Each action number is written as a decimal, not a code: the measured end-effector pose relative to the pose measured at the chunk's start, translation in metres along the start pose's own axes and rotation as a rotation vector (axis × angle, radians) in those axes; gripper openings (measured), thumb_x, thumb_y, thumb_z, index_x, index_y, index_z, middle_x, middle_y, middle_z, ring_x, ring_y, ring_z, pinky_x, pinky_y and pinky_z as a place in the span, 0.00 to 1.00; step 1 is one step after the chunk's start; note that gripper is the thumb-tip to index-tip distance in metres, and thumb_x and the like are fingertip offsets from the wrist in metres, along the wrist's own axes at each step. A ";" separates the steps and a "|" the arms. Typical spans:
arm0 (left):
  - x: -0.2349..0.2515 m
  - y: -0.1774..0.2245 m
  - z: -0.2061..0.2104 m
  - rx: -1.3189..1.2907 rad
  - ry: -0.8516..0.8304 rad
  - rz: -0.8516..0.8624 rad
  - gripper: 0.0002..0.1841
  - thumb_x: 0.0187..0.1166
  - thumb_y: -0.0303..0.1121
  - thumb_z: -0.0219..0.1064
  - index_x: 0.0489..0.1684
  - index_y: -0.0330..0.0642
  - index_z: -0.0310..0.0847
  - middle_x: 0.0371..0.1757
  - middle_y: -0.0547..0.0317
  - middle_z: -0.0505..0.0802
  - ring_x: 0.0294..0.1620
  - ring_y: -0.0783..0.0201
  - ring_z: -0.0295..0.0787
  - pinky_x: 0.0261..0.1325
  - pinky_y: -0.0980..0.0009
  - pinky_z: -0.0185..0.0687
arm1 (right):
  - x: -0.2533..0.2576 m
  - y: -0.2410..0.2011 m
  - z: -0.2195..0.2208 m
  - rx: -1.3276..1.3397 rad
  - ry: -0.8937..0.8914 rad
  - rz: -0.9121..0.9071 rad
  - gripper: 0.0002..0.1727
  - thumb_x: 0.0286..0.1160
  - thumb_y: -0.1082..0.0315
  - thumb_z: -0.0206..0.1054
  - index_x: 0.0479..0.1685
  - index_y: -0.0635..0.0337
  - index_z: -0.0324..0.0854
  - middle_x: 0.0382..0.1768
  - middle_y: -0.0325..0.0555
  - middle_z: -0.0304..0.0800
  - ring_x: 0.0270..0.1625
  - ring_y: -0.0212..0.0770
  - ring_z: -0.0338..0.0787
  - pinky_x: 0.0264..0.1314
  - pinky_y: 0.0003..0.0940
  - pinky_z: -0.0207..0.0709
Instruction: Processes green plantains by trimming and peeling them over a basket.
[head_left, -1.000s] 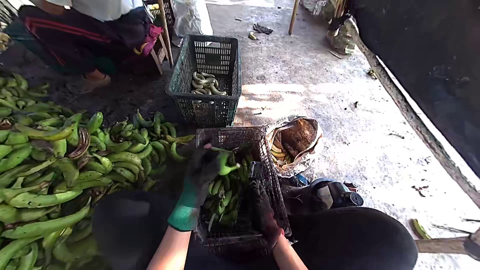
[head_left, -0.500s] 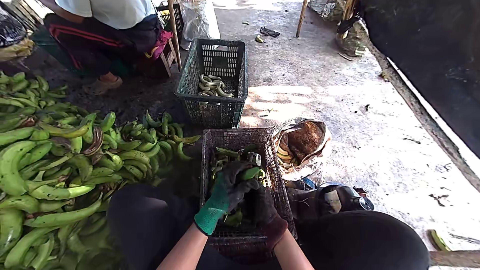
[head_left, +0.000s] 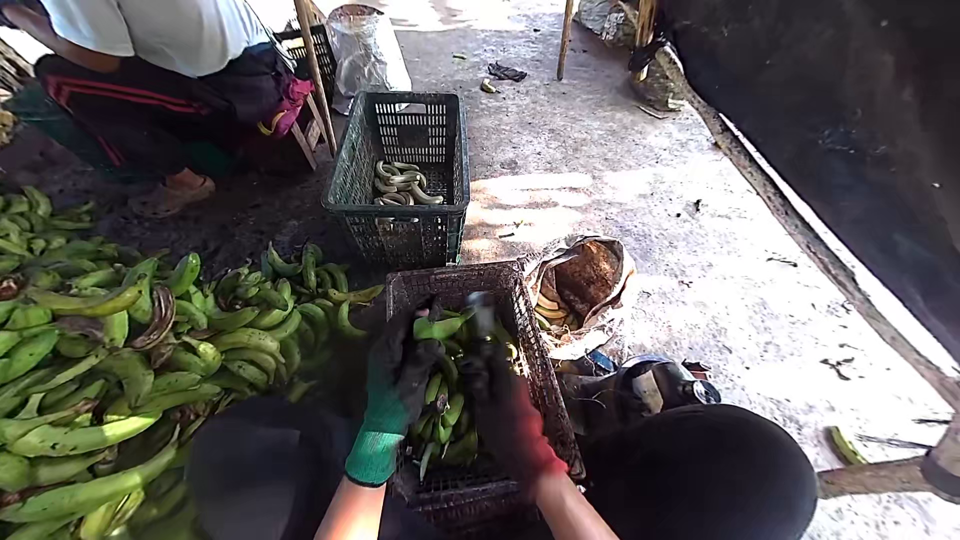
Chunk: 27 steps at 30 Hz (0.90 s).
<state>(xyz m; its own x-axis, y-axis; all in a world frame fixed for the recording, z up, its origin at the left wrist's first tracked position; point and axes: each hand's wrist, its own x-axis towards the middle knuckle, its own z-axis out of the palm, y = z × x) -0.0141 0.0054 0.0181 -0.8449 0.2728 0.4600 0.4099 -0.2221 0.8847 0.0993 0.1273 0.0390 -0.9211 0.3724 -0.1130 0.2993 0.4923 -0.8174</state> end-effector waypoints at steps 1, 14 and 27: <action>0.000 0.010 0.001 -0.076 0.010 -0.024 0.26 0.76 0.41 0.72 0.68 0.34 0.79 0.62 0.63 0.91 0.59 0.72 0.88 0.63 0.72 0.86 | 0.000 0.019 0.006 -0.005 -0.253 0.208 0.29 0.91 0.48 0.51 0.69 0.65 0.77 0.48 0.57 0.90 0.50 0.51 0.92 0.58 0.55 0.83; 0.023 -0.030 0.009 -0.830 0.404 -0.589 0.24 0.95 0.46 0.33 0.46 0.44 0.75 0.26 0.62 0.86 0.23 0.69 0.86 0.26 0.73 0.88 | -0.015 0.015 0.015 0.315 -0.109 0.005 0.25 0.80 0.53 0.57 0.64 0.64 0.78 0.29 0.35 0.90 0.26 0.28 0.87 0.30 0.31 0.85; -0.005 -0.027 0.022 -0.441 0.404 -0.565 0.20 0.95 0.35 0.38 0.67 0.33 0.73 0.44 0.58 0.88 0.42 0.74 0.86 0.50 0.76 0.86 | -0.011 0.014 0.047 -0.024 -0.081 0.044 0.23 0.81 0.54 0.58 0.61 0.65 0.79 0.32 0.47 0.90 0.36 0.44 0.92 0.43 0.48 0.86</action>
<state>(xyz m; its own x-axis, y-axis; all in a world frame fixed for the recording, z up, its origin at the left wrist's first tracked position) -0.0132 0.0303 -0.0063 -0.9765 0.1141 -0.1826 -0.2153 -0.5223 0.8251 0.1020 0.0933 0.0018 -0.9238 0.3297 -0.1946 0.3449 0.4960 -0.7969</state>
